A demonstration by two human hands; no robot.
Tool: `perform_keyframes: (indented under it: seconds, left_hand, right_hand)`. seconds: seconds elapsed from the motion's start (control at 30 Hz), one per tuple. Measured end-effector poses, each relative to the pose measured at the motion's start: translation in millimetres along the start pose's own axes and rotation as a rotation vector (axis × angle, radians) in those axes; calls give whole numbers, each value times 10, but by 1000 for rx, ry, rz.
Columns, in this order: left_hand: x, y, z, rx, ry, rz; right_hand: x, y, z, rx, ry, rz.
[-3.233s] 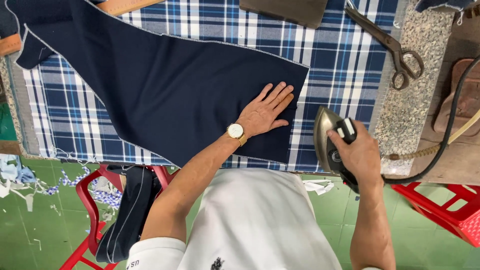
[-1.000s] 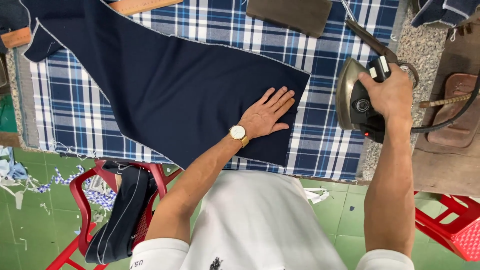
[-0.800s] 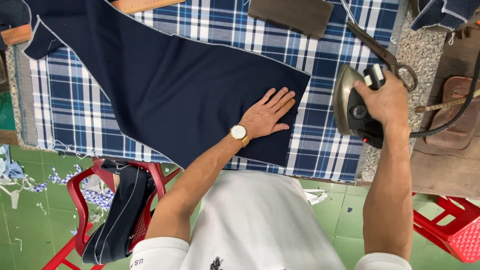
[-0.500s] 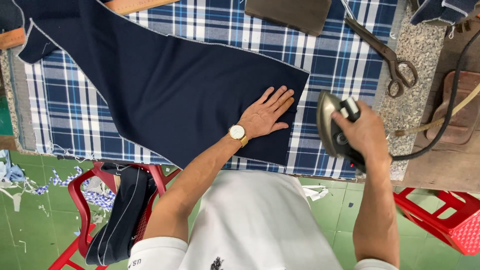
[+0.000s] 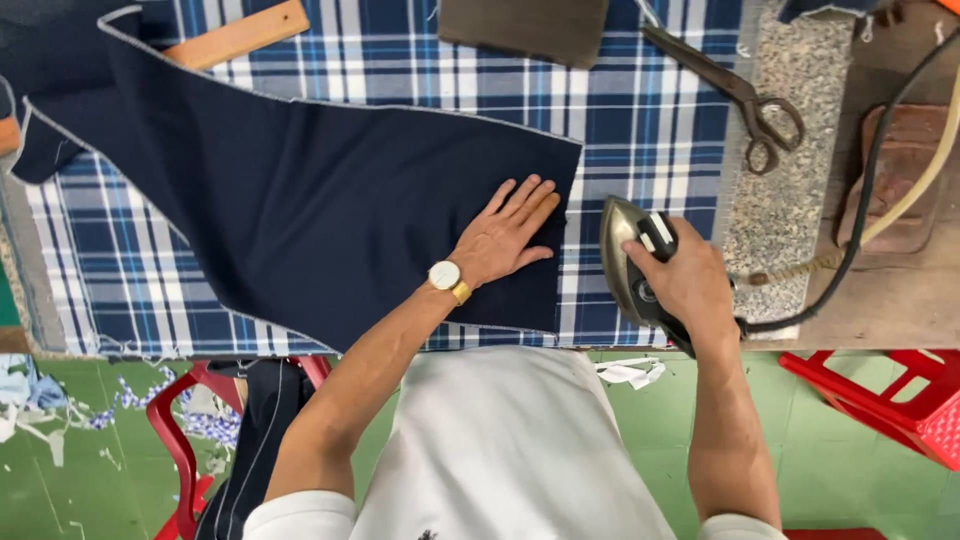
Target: The person irons a dark blue fabric piece on a plaid-covered table using a steam iron and a wooden pressing block. They smooth the fabric, press seams with the block, and move the ironed piece aside to work on another section.
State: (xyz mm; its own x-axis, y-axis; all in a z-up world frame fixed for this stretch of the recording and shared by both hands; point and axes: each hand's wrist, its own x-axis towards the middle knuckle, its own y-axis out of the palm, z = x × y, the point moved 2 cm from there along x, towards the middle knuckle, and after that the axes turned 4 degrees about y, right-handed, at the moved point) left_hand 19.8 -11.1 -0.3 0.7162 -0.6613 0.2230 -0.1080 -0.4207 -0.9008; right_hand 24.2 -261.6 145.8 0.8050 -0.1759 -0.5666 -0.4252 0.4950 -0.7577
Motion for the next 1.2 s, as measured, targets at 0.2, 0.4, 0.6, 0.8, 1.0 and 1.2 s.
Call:
perform_keyframes:
  seconds: [0.2,0.4,0.6,0.8,1.0,1.2]
  left_hand:
    - [-4,-69,77,-29,-60,17]
    - [-12,-82,93,-8,-101,53]
    - [-18,-42,100,34,-77,46]
    - [-117,-125,121,38,-73,16]
    - [-536,-668,292,-31,-169,-53]
    - [-625,-704,332,-21,-206,-58]
  right_hand:
    - [103,-203,107,95,-112,16]
    - [74,-328,263,38,-153,128]
    - [-58,-283,695,-2,-211,196]
    - [-62,-88,889,-245,-320,297]
    - [-33,-37,896,-279,-370,280]
    - [104,178,1035,-317,-474,309]
